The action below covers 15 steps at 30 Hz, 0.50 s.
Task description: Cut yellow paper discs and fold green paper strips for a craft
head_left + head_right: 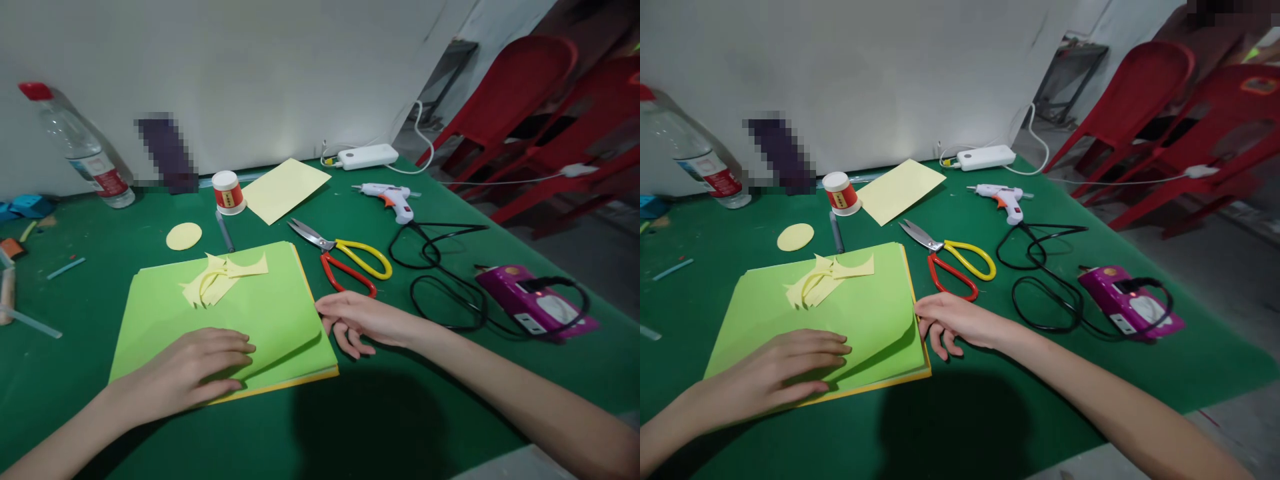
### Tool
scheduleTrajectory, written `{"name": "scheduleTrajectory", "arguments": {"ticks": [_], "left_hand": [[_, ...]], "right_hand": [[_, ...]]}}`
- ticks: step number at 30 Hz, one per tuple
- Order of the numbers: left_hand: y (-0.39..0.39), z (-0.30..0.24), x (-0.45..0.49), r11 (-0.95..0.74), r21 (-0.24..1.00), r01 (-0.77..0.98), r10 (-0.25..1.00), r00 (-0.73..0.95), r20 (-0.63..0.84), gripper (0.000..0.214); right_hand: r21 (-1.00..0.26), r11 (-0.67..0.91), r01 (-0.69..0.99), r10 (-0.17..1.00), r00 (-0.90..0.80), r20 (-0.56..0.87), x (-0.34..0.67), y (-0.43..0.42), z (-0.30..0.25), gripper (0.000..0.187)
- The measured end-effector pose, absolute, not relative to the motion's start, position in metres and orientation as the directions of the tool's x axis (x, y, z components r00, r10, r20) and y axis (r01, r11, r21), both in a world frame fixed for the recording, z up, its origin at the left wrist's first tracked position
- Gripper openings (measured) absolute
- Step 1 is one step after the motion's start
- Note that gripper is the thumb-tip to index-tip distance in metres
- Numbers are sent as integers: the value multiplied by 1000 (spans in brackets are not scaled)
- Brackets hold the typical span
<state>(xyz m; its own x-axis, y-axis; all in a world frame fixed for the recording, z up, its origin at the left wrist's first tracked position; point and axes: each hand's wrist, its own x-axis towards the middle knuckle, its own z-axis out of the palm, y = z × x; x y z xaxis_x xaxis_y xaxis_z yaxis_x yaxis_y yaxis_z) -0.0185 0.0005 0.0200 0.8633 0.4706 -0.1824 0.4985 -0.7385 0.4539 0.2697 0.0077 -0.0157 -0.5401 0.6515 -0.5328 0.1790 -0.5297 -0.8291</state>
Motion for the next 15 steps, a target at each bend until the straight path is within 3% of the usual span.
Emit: {"name": "scheduleTrajectory", "arguments": {"ticks": [3,9,13,15], "left_hand": [[-4,22,-16,-744,446,497,488,861,-144,19],[-18,12,-12,-878,120,463,464,885,-22,22],[-23,7,-11,-886,97,453,456,890,12,19],[-24,6,-11,-879,101,466,470,883,12,18]], "right_hand": [[-835,-504,221,670,-510,-539,261,6,-19,25],[-869,-321,377,840,-311,-445,267,2,0,8],[-846,-229,481,950,-79,-302,295,10,19,11],[-800,-179,572,968,-41,-246,299,17,18,19]]}}
